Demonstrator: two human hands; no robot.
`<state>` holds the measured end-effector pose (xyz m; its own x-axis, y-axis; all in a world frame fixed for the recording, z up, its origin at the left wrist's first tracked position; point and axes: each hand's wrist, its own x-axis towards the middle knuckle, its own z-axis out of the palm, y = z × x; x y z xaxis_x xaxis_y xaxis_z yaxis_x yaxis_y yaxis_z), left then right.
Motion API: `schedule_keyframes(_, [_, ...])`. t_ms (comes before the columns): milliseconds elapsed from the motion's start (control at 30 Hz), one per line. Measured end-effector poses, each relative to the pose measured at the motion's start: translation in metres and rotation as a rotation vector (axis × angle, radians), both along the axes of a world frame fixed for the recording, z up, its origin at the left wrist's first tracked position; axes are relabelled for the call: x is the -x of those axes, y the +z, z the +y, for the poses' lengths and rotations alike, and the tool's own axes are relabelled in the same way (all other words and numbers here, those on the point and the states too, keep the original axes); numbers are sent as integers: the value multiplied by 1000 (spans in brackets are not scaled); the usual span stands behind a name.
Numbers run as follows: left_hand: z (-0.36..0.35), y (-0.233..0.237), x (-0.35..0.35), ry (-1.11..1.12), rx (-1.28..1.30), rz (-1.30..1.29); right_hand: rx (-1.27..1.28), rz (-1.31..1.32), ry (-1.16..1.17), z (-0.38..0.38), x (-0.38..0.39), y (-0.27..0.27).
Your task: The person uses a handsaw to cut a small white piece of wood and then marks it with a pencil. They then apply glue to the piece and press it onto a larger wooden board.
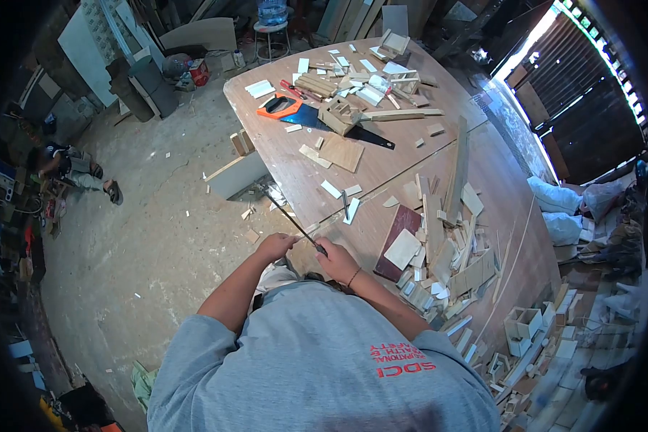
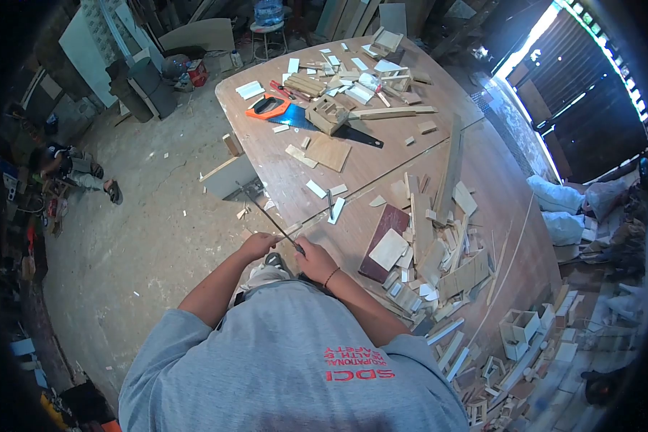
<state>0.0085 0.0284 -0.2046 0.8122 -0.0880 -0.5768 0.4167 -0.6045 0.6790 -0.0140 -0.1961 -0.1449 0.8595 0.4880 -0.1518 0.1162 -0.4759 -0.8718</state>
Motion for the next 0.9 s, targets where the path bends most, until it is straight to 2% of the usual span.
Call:
schedule_keyframes(100, [3,-12,-4,-19,48,2,-21,-67,-39,0,2,0])
schedule_keyframes(167, [3,-22,-6,-44,65,-33,3,-18,-34,-4,1,4])
schedule_keyframes(233, [-2,-7,-7,12,43,47,27,30,-30,-6,0,3])
schedule_keyframes(367, [-8,2,-12,-40,6,70,7,5,-67,-10,2,0])
schedule_keyframes(633, [-14,7,-15,-38,-45,-29,30,-8,-47,-13,8,-5])
schedule_keyframes(733, [-13,2,-12,-7,70,-42,16,-25,-96,-12,8,-6])
schedule_keyframes(833, [-12,3,-9,10,119,-92,-20,-153,-271,-11,7,-7])
schedule_keyframes(900, [-11,8,-8,55,149,-58,-10,-93,-273,-14,7,-2])
